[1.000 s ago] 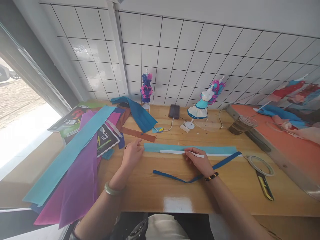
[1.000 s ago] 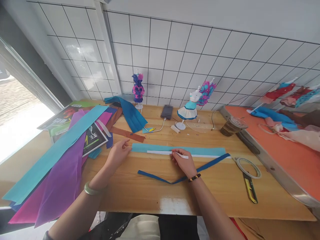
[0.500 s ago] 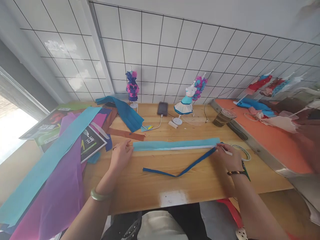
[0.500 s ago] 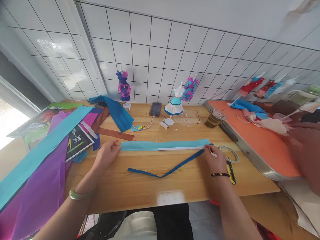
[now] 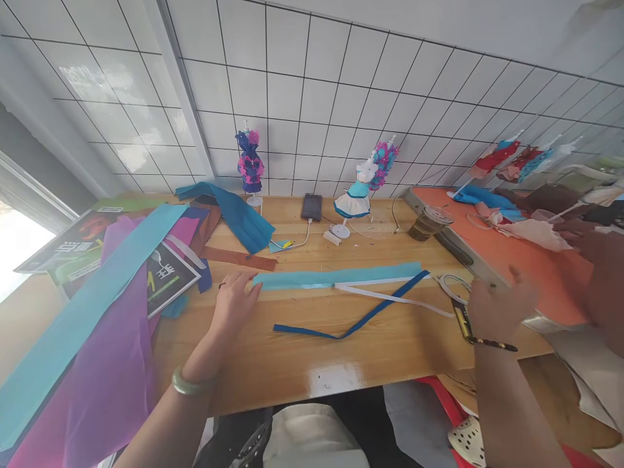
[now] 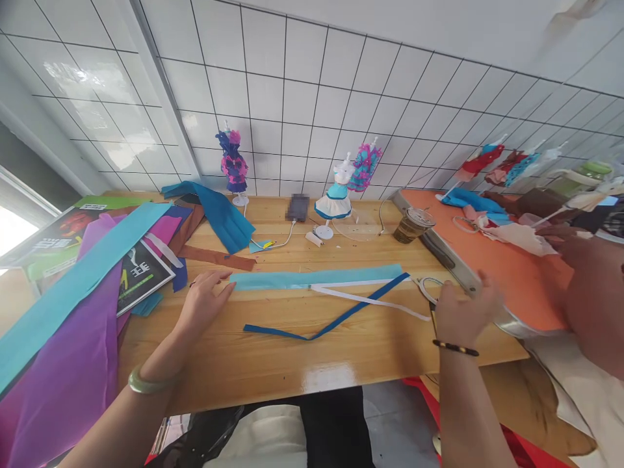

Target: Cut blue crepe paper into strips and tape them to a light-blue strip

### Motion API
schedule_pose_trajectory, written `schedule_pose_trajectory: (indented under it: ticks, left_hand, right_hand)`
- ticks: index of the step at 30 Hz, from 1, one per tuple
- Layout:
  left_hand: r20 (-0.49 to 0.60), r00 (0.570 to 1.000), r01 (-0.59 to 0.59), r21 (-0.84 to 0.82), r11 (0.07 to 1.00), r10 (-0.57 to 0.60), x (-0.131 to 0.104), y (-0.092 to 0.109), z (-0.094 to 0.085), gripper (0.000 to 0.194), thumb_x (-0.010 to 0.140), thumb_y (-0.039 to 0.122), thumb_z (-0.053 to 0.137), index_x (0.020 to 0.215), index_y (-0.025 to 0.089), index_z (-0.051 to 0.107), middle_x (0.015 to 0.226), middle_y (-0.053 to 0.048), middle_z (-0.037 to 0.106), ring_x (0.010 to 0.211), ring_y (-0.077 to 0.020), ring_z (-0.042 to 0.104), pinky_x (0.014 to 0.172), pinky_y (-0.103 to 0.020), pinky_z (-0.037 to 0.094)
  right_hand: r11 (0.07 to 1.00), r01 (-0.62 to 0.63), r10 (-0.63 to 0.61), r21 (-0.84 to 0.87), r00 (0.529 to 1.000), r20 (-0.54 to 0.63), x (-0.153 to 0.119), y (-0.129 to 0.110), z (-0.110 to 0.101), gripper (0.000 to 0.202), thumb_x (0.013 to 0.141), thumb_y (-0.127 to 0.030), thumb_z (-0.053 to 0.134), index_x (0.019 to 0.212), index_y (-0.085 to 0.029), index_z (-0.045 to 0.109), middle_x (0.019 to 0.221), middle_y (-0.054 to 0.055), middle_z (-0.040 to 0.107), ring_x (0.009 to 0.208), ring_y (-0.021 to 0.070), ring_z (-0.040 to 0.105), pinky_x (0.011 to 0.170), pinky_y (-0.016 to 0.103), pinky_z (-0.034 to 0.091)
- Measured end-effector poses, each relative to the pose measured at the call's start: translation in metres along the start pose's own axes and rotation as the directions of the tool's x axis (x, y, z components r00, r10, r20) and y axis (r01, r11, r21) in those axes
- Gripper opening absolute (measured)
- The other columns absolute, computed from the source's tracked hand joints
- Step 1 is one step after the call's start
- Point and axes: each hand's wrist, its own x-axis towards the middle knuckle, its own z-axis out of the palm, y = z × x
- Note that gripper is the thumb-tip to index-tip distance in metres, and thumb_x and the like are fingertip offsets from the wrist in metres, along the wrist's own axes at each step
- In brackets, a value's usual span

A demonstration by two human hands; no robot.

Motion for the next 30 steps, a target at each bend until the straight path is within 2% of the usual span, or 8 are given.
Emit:
schedule_pose_trajectory:
  ticks: [1,3,6,9,13,21,26,30]
  left_hand:
    - [0.003,1.0,-0.019,-0.021,1.0,0.019,0.0,0.002,0.0,0.024,0.079,0.031,0.048,0.097,0.021,0.061,0.094,-0.007,0.064,0.094,-0.023,0.056,0.086,-0.037,0.04]
    - [0.023,0.999,-0.029,-0.069,0.997,0.031,-0.001,0.006,0.0,0.023,0.079,0.033,0.048,0.093,0.022,0.062,0.09,-0.006,0.065,0.09,-0.022,0.057,0.084,-0.036,0.041]
    - [0.071,0.997,-0.014,-0.139,0.99,0.024,-0.001,0.007,0.0,0.022,0.078,0.035,0.049,0.09,0.022,0.063,0.089,-0.006,0.066,0.087,-0.0204,0.057,0.082,-0.034,0.043]
    - [0.116,0.993,-0.013,-0.187,0.982,0.035,-0.003,0.009,-0.002,0.023,0.079,0.037,0.048,0.087,0.022,0.064,0.086,-0.005,0.066,0.084,-0.0192,0.057,0.079,-0.033,0.043]
    - [0.186,0.98,-0.009,-0.296,0.955,0.067,-0.006,0.017,-0.009,0.025,0.08,0.04,0.049,0.088,0.022,0.064,0.085,-0.005,0.065,0.084,-0.0185,0.058,0.078,-0.032,0.044]
    - [0.488,0.858,0.14,-0.525,0.839,0.162,-0.012,0.036,-0.021,0.027,0.073,0.045,0.056,0.086,0.023,0.067,0.086,-0.003,0.068,0.083,-0.0182,0.059,0.075,-0.028,0.046]
    - [0.45,0.892,0.195,-0.475,0.858,0.046,-0.007,0.026,-0.021,0.03,0.076,0.045,0.051,0.073,0.02,0.066,0.065,0.0,0.063,0.059,-0.0128,0.052,0.053,-0.023,0.04]
    - [0.376,0.921,0.269,-0.435,0.859,-0.098,-0.002,0.014,-0.021,0.029,0.076,0.044,0.05,0.07,0.018,0.062,0.061,0.002,0.06,0.055,-0.0111,0.05,0.052,-0.021,0.036]
  right_hand:
    - [0.994,0.1,-0.1,0.04,0.995,-0.006,-0.008,-0.021,-0.005,0.048,0.08,-0.038,0.049,0.117,-0.008,0.05,0.117,0.025,0.051,0.113,0.0342,0.043,0.094,0.05,0.031]
    - [0.926,0.266,-0.337,0.267,0.901,0.273,-0.032,-0.07,-0.013,0.032,0.084,-0.035,0.046,0.106,-0.016,0.057,0.107,0.015,0.059,0.105,0.0263,0.051,0.092,0.042,0.037]
    - [0.745,0.283,-0.666,0.603,0.364,0.651,-0.075,-0.132,-0.016,0.027,0.082,-0.038,0.052,0.104,-0.023,0.059,0.101,0.008,0.063,0.099,0.0222,0.054,0.088,0.038,0.041]
    - [0.69,0.282,-0.716,0.667,0.131,0.686,-0.106,-0.162,-0.011,0.024,0.08,-0.039,0.056,0.096,-0.023,0.063,0.094,0.006,0.064,0.094,0.0226,0.054,0.086,0.039,0.04]
    - [0.713,0.283,-0.689,0.641,0.114,0.716,-0.114,-0.172,-0.008,0.022,0.087,-0.029,0.045,0.081,-0.021,0.063,0.082,0.005,0.064,0.085,0.0199,0.054,0.077,0.034,0.04]
    - [0.833,-0.099,-0.536,0.544,0.092,0.839,-0.103,-0.191,0.001,0.024,0.084,-0.034,0.045,0.077,-0.019,0.063,0.067,0.0,0.061,0.057,0.0121,0.048,0.052,0.024,0.035]
    - [0.83,-0.127,-0.538,0.543,0.076,0.84,-0.097,-0.195,0.017,0.026,0.083,-0.037,0.046,0.078,-0.019,0.064,0.063,-0.001,0.057,0.054,0.011,0.043,0.05,0.023,0.031]
    - [0.835,-0.101,-0.527,0.541,0.131,0.839,-0.089,-0.197,0.033,0.029,0.081,-0.04,0.046,0.074,-0.018,0.063,0.064,-0.001,0.057,0.057,0.0118,0.044,0.052,0.023,0.032]
